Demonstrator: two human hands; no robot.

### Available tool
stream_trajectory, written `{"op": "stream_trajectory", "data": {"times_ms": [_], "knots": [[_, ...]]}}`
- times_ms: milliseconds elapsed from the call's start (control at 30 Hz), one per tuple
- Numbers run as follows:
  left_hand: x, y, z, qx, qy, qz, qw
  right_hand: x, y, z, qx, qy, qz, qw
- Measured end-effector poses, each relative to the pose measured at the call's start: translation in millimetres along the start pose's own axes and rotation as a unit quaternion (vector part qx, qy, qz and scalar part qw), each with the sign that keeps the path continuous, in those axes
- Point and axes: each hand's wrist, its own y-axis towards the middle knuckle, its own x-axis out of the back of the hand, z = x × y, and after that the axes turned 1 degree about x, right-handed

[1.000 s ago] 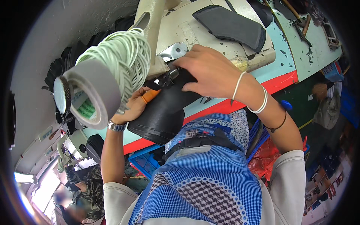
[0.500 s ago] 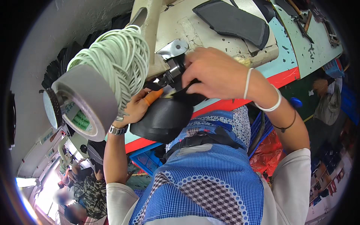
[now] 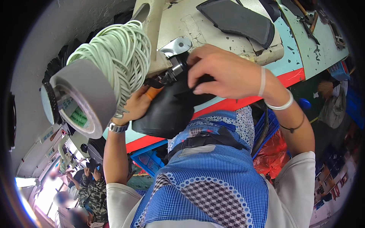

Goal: Processing and stitching individual shoe components using an industrial machine.

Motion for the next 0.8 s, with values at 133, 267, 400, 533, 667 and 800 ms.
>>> {"op": "stream_trajectory", "data": {"times_ms": [133,267,400,533,667,800], "knots": [[32.9,0.0,56.6,-0.110,0.456,0.073,0.880,11.6,1.5,6.3,-0.029,-0.107,0.005,0.994],[41.3,-3.6,51.9,0.005,0.015,0.028,0.999,39.9,-21.2,17.0,0.026,-0.270,-0.248,0.930],[24.0,6.3,29.2,-0.054,0.116,0.046,0.991,27.4,-30.3,-29.2,0.072,-0.460,-0.295,0.835],[7.5,-5.8,1.0,-0.104,0.255,0.035,0.961,-28.3,-12.8,-2.3,0.054,-0.246,-0.246,0.936],[-13.7,-2.1,-34.6,0.003,0.221,0.096,0.971,-30.8,2.3,-10.8,0.016,-0.266,-0.203,0.942],[42.6,-3.0,38.1,0.031,0.055,0.094,0.994,18.5,-24.9,3.6,-0.076,0.001,-0.017,0.997]]}}
